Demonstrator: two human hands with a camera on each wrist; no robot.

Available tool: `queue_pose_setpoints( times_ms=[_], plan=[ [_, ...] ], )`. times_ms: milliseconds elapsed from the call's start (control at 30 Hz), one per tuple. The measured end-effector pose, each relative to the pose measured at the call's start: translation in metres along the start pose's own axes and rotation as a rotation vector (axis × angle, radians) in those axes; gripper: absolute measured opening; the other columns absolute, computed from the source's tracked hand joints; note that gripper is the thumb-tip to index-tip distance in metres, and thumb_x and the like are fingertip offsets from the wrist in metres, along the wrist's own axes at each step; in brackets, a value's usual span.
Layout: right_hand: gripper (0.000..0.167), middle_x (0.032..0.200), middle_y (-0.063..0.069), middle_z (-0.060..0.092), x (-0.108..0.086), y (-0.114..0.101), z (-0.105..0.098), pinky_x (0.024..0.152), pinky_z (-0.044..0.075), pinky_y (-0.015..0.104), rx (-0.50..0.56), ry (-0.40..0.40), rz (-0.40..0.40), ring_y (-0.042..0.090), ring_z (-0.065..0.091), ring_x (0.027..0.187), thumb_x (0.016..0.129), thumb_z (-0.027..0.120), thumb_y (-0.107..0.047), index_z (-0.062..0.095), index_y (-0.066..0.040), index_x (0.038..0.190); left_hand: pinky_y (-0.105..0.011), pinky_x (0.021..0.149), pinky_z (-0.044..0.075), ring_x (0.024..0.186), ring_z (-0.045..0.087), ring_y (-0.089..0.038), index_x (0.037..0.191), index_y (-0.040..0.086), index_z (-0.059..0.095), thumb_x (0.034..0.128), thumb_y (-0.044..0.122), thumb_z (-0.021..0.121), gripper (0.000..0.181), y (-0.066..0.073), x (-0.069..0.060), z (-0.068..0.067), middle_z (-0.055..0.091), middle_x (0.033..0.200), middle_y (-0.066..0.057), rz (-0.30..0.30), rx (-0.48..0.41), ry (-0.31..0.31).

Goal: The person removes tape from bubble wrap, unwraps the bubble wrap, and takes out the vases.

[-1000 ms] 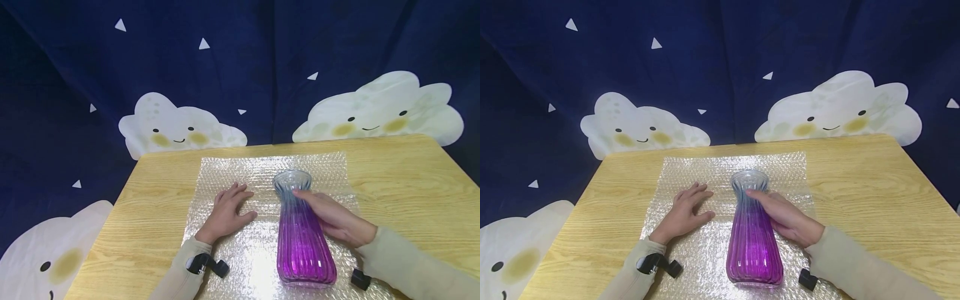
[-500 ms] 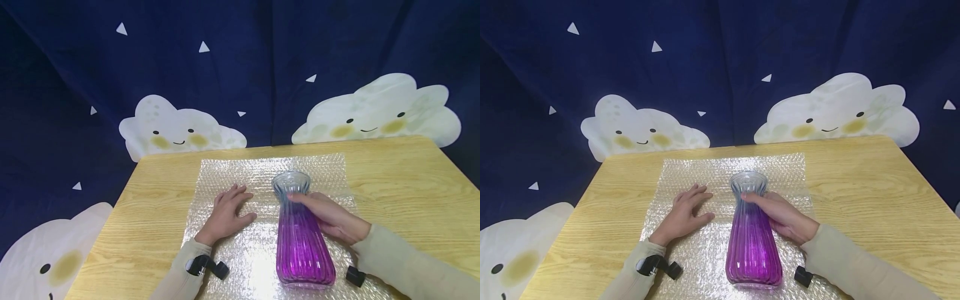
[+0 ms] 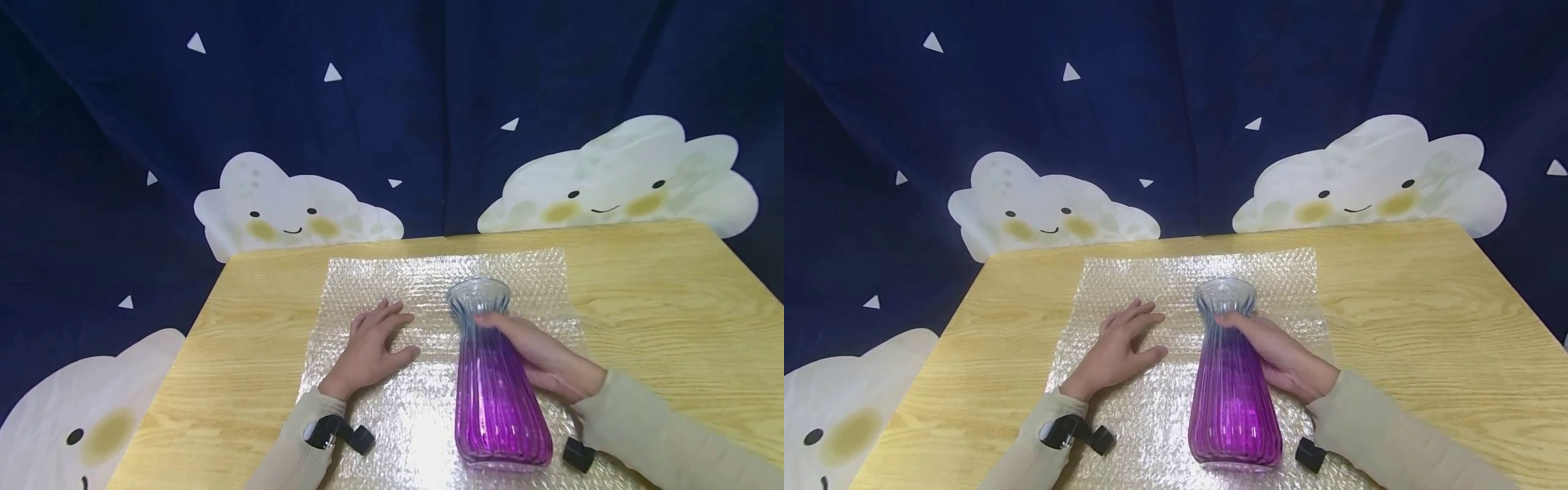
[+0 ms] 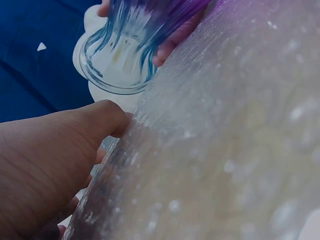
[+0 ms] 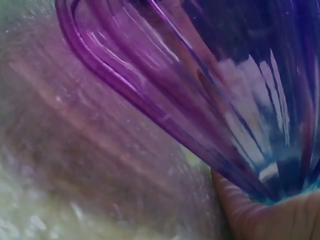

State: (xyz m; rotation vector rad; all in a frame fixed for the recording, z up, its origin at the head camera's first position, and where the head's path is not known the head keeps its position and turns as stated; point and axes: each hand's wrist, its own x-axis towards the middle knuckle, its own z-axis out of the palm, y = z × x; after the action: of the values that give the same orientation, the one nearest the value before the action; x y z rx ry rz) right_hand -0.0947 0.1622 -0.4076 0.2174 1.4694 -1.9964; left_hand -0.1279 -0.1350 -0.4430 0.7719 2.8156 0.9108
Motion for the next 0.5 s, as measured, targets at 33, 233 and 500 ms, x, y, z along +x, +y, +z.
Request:
queue_pose_setpoints(
  times_ms=[33,233,500],
  plan=[
    [0.046,0.105,0.0,0.066,-0.0004,0.0005,-0.0011,0.092,0.061,0.037,0.02,-0.011,-0.006,0.016,0.07,0.094,0.103,0.06,-0.039,0.037,-0.011,0.131,-0.063,0.129,0.012,0.161,0.026,-0.032,0.147,0.02,0.058,0.0918,0.05,0.07,0.064,0.0003,0.0004,-0.0004,0.04,0.167,-0.007,0.002,0.004,0.0],
    [0.042,0.111,0.001,0.069,-0.0014,0.0031,-0.0084,0.096,0.061,0.041,0.093,-0.1,-0.028,0.018,0.072,0.1,0.107,0.054,-0.037,0.031,-0.013,0.134,-0.063,0.129,0.012,0.161,0.026,-0.031,0.147,0.021,0.058,0.0917,0.05,0.07,0.064,0.0015,0.0018,-0.001,0.04,0.167,-0.006,-0.003,0.007,-0.002],
    [0.056,0.114,0.001,0.068,-0.0041,0.004,-0.0083,0.098,0.06,0.042,0.071,-0.08,-0.014,0.018,0.071,0.102,0.106,0.054,-0.043,0.028,-0.012,0.144,-0.061,0.129,0.011,0.161,0.025,-0.029,0.147,0.022,0.057,0.0918,0.051,0.07,0.064,0.0011,0.0004,-0.0016,0.039,0.167,-0.006,-0.013,0.002,-0.009]
  ],
)
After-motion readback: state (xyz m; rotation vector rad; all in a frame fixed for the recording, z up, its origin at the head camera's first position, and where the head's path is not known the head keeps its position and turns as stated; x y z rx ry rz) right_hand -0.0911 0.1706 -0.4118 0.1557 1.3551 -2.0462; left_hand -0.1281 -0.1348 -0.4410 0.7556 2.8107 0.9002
